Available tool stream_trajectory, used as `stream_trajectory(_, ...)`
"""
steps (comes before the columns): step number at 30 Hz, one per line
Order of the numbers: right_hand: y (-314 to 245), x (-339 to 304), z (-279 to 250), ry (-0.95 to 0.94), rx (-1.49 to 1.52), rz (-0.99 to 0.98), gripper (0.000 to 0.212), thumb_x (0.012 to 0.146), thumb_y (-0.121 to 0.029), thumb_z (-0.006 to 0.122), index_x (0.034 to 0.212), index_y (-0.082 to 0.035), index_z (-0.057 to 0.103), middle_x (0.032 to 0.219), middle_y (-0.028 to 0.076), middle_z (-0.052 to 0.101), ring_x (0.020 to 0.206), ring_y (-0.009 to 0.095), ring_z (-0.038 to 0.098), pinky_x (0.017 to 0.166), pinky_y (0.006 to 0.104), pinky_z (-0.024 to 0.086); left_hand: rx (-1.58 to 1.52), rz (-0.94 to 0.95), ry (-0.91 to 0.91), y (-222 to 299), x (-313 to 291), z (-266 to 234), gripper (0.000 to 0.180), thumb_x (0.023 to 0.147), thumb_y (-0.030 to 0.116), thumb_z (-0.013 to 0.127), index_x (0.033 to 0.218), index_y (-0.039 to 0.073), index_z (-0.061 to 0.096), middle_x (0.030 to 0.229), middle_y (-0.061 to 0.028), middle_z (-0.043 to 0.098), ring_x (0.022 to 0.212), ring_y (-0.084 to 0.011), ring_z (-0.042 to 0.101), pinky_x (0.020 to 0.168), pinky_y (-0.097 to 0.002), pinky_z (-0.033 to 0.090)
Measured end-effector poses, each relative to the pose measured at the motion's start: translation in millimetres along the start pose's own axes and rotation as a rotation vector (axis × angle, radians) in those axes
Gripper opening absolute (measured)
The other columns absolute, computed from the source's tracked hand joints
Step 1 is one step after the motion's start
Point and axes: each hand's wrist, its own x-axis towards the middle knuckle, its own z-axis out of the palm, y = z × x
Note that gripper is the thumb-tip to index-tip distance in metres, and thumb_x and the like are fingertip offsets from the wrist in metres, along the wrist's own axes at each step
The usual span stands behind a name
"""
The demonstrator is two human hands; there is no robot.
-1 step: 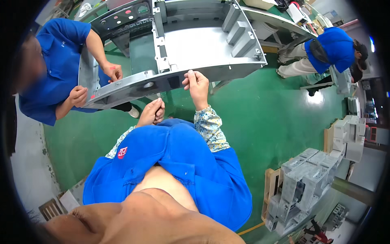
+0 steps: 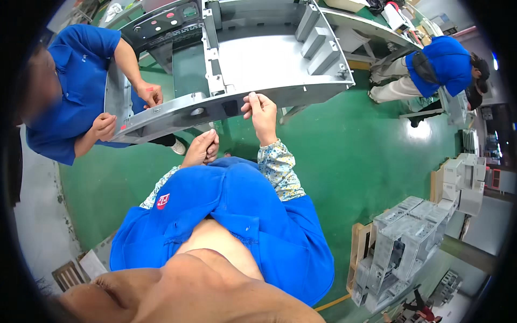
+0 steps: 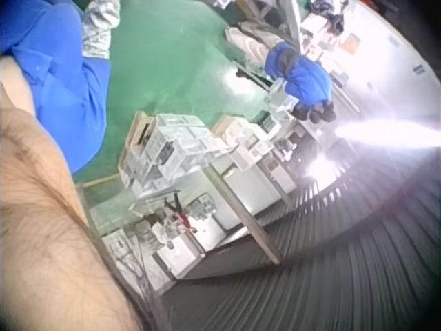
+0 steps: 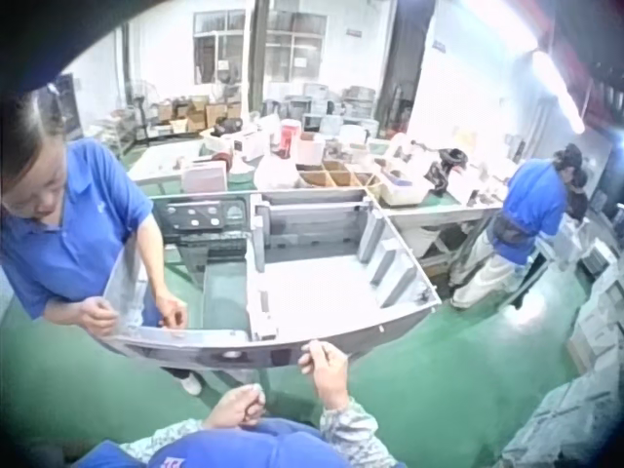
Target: Assembling metal components and inserting screws into an enclosure frame.
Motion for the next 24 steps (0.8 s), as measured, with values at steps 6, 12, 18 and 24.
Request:
stream_trajectory(6,-8.6,-37.9,-8.7,-0.250,-0.042,0.057,0.015,0.084,-0.013,0.059,0.091,0.000,0.061,0.075,0.001,0.059,0.064,0.005,0.052,0.055,0.0202,0.042,0.103,-0.059,-0.072,-1.1,-0.1,8.0,0.036,0.087,0.040,0.052,0.072,0.008,0.048,0.051,0.0068,0.033,0.041,-0.0018,0.026,0.037,-0.0188,0.019)
stream_trajectory(12,-24.0,-68.4,2.1,-0.609,-0.498,-0.518,0.013,0.073,-0.007,0.064,0.086,-0.008,0.063,0.075,0.006,0.059,0.068,0.022,0.057,0.062,0.0310,0.043,0.555,-0.106,-0.225,10.1,-2.9,-16.0,0.040,0.081,0.043,0.060,0.085,0.003,0.062,0.061,0.0049,0.047,0.054,-0.0036,0.039,0.049,-0.0178,0.030)
stream_trajectory(18,-13.2,-77.1,22.6,-0.458,-0.540,-0.412,0.009,0.072,-0.008,0.065,0.080,-0.007,0.060,0.074,0.006,0.059,0.067,0.022,0.057,0.062,0.0322,0.043,0.131,-0.328,-0.109,19.6,-8.3,-25.1,0.041,0.090,0.043,0.045,0.066,0.009,0.048,0.055,0.0044,0.041,0.045,-0.0030,0.033,0.036,-0.0212,0.018)
stream_trajectory(24,3.8,-70.0,91.9,0.092,-0.420,-0.347,0.008,0.077,-0.009,0.062,0.078,-0.002,0.060,0.068,0.006,0.060,0.059,0.013,0.058,0.056,0.0256,0.045,-0.588,-0.141,0.295,24.8,-10.7,-113.6,0.019,0.093,0.015,0.036,0.095,0.000,0.048,0.078,-0.0070,0.048,0.069,-0.0165,0.045,0.058,-0.0243,0.040)
